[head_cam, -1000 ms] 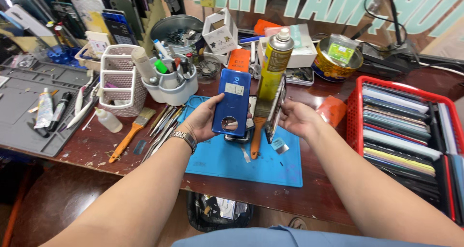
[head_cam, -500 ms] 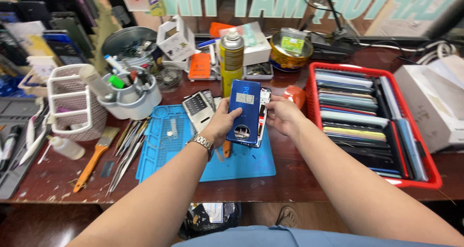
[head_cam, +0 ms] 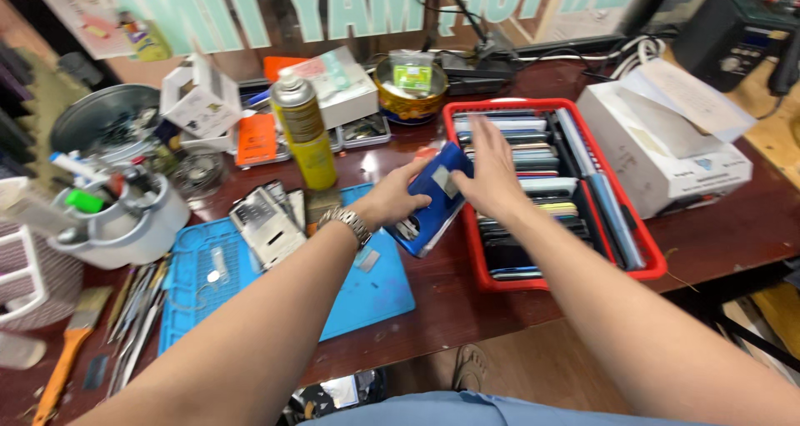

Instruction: The person repeatedly picks up mobile phones from a red basket, briefly turns them over, and places them back into the basket. The person also handles a few phone back covers and a phone chassis on a blue mat, then returns them to the basket.

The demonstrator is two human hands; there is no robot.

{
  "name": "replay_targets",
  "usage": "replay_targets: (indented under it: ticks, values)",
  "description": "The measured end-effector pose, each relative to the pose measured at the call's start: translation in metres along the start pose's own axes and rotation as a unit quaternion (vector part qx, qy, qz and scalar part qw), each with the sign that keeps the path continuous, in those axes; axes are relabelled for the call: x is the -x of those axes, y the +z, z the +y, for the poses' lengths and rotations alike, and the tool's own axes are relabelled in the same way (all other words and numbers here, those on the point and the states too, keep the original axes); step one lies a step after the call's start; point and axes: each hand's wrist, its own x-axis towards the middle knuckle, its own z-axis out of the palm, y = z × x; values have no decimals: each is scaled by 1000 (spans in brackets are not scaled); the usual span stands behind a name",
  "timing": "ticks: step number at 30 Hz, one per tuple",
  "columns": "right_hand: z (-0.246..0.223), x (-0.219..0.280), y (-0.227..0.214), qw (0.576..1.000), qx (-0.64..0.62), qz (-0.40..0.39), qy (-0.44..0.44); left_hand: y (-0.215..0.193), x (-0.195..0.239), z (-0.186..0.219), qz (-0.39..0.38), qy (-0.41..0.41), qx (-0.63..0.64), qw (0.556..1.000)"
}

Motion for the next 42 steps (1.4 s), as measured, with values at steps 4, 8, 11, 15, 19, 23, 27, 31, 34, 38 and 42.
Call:
replay_targets:
  ticks: [4, 8, 11, 15, 19, 23, 27, 31, 34, 38, 42]
  values:
    - [41, -17, -66, 958, 83, -275, -14, 7, -55, 49, -47, 133, -257, 956]
    - [104, -16, -119, 939, -17, -329, 103, 37, -103, 89, 71, 205, -361, 907]
    - [170, -2, -149, 947, -71, -217, 226, 69, -147, 97, 243, 207, -273, 907]
    - [237, 11, -133, 969, 18, 16, 246, 126, -212, 83, 39, 26, -332, 942]
    - [256, 7, -105, 959, 11, 75, 275, 178, -248, 65, -74, 65, -380, 920]
    - [238, -1, -94, 963, 22, 16, 268, 185, -250, 59, -130, 63, -442, 885]
    - [223, -10, -85, 963, 40, -15, 264, 175, -242, 69, -142, 43, -466, 872]
    - [224, -13, -76, 959, 59, -61, 270, 175, -243, 77, -135, 42, -461, 876]
    - [222, -18, -71, 952, 59, -122, 274, 177, -244, 74, -126, 46, -452, 882]
    - [215, -21, -72, 941, 83, -146, 293, 179, -244, 67, -134, 32, -418, 898]
    - [212, -17, -73, 945, 70, -125, 295, 180, -241, 62, -136, 17, -399, 906]
